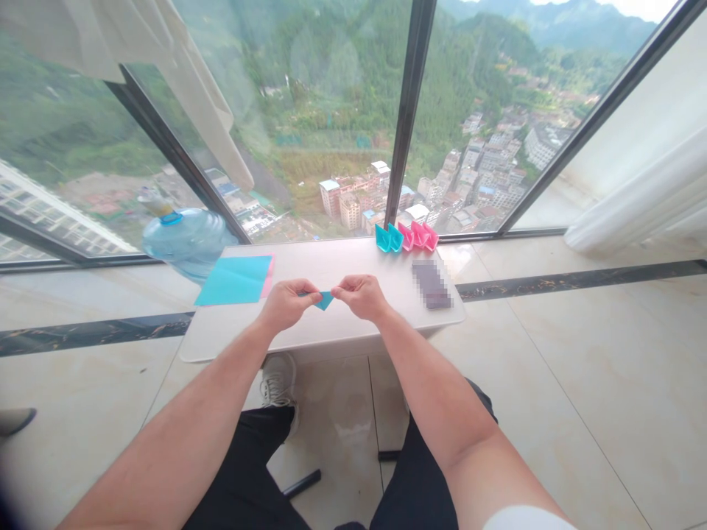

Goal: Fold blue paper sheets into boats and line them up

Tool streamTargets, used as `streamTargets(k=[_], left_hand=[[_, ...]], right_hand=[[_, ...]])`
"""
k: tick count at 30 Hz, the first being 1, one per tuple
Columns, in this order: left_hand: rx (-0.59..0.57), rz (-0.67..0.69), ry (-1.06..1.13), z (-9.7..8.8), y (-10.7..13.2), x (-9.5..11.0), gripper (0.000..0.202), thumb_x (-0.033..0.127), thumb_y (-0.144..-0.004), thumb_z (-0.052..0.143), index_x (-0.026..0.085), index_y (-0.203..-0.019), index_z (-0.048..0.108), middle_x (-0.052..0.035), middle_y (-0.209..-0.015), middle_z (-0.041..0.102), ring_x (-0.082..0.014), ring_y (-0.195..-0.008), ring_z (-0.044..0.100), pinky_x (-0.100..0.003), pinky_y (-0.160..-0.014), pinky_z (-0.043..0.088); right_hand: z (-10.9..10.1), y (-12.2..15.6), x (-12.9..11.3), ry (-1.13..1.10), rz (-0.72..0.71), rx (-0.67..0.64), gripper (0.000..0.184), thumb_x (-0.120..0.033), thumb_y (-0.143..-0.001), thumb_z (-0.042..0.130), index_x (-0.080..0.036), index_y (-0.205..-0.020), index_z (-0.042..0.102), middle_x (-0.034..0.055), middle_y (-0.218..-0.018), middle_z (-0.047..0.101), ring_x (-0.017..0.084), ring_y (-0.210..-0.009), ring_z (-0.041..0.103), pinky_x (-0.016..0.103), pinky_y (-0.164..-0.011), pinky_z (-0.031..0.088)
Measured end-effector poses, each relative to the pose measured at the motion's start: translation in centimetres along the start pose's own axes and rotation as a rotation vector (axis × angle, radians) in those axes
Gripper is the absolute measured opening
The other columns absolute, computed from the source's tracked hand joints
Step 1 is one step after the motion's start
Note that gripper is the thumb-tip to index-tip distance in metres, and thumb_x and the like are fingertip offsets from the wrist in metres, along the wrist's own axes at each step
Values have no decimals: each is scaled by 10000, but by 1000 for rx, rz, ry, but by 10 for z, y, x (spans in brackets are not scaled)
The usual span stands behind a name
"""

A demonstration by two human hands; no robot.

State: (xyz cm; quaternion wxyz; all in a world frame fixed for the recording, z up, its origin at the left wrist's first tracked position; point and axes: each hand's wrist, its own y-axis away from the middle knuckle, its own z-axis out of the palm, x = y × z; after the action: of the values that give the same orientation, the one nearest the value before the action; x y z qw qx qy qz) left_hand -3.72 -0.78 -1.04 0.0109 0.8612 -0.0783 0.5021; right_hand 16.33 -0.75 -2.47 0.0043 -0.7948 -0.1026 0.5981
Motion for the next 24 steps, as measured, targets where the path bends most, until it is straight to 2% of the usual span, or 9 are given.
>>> streamTargets(k=[3, 8, 13, 16, 20, 24], left_hand=[[18, 4, -10, -1, -1, 1, 176, 350, -693, 691, 180, -670, 733, -25, -669, 725, -167, -644, 602, -274, -618, 444], [23, -9, -26, 0, 0, 3, 190, 361, -698, 684, 178, -665, 725, -22, -649, 712, -159, -620, 580, -268, -600, 430], [12, 40, -51, 8, 4, 5, 197, 368, -717, 674, 184, -666, 724, -15, -651, 711, -156, -630, 581, -264, -609, 429], [22, 44, -72, 12, 4, 6, 205, 372, -723, 669, 182, -666, 721, -14, -642, 705, -152, -618, 571, -263, -596, 417], [6, 39, -76, 15, 5, 4, 244, 403, -737, 667, 175, -665, 719, -18, -643, 703, -150, -614, 567, -261, -589, 411], [-8, 28, -60, 16, 5, 3, 279, 433, -742, 672, 168, -676, 726, -24, -644, 702, -150, -609, 567, -263, -579, 402]], right_hand=[[2, -1, 0, 13, -6, 28, 293, -440, -751, 703, -161, -662, 706, -4, -585, 626, 110, -570, 500, 233, -530, 380], [5, -2, 1, 8, -38, 25, 239, -400, -712, 778, -182, -810, 775, 22, -741, 734, 141, -696, 618, 252, -677, 482], [7, -1, -1, 118, -60, 36, 137, -296, -778, 712, -186, -707, 754, 5, -700, 726, 128, -674, 608, 234, -645, 459], [8, 0, -1, 186, -62, 51, 125, -254, -787, 698, -178, -708, 757, -2, -675, 712, 122, -640, 593, 234, -617, 442], [10, 0, 1, 224, -125, 8, 111, -213, -798, 683, -197, -732, 770, 2, -746, 742, 133, -708, 636, 237, -672, 470], [10, 0, 2, 282, -149, 23, 124, -194, -796, 677, -200, -716, 771, 8, -722, 736, 137, -695, 629, 249, -674, 458]])
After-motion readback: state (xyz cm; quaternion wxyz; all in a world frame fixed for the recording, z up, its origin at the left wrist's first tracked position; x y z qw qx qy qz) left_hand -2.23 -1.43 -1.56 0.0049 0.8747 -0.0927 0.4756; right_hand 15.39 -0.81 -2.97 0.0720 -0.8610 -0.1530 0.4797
